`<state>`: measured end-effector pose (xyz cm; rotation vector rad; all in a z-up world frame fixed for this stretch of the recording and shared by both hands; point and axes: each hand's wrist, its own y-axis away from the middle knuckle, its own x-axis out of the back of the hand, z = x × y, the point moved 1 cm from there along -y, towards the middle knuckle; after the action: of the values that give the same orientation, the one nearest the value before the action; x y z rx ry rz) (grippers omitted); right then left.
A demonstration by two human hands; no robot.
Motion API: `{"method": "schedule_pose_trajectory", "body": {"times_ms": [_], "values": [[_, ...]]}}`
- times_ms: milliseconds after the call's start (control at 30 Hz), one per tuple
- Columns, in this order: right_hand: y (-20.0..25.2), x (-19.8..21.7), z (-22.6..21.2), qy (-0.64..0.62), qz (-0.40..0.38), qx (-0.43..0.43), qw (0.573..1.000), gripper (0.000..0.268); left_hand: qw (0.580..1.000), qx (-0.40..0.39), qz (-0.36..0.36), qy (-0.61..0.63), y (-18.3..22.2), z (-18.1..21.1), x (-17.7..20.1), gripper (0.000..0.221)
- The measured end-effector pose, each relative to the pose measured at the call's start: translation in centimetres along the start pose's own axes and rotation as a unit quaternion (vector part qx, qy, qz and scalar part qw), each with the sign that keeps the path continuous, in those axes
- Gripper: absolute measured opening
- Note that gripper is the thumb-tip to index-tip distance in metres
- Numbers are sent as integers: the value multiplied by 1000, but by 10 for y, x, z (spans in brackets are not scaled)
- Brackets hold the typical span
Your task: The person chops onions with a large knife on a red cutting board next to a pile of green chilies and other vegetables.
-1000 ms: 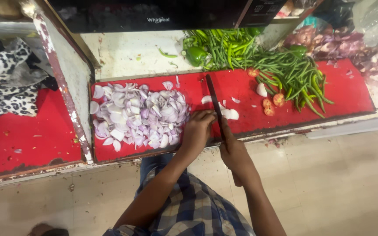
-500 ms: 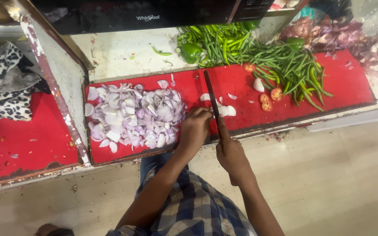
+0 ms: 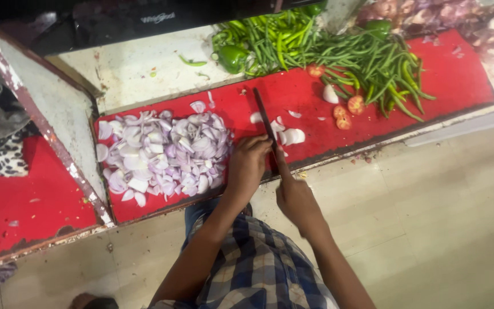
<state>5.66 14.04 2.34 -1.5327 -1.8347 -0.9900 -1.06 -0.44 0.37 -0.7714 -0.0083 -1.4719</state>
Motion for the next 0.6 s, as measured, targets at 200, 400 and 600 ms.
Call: {"method": "schedule_pose_trajectory", "body": {"times_ms": [200,400,600], "values": [[-22,5,0,-37,-1,51,998,86,1000,3,-9,5,-1,6,8,24],[4,2,-1,-64,-11,34,997,91,1000,17,-8,12,-3,5,6,19],[38,-10,-5,-48,-23,-31,998,94,1000,23,3,5,-1,4,5,14]]}}
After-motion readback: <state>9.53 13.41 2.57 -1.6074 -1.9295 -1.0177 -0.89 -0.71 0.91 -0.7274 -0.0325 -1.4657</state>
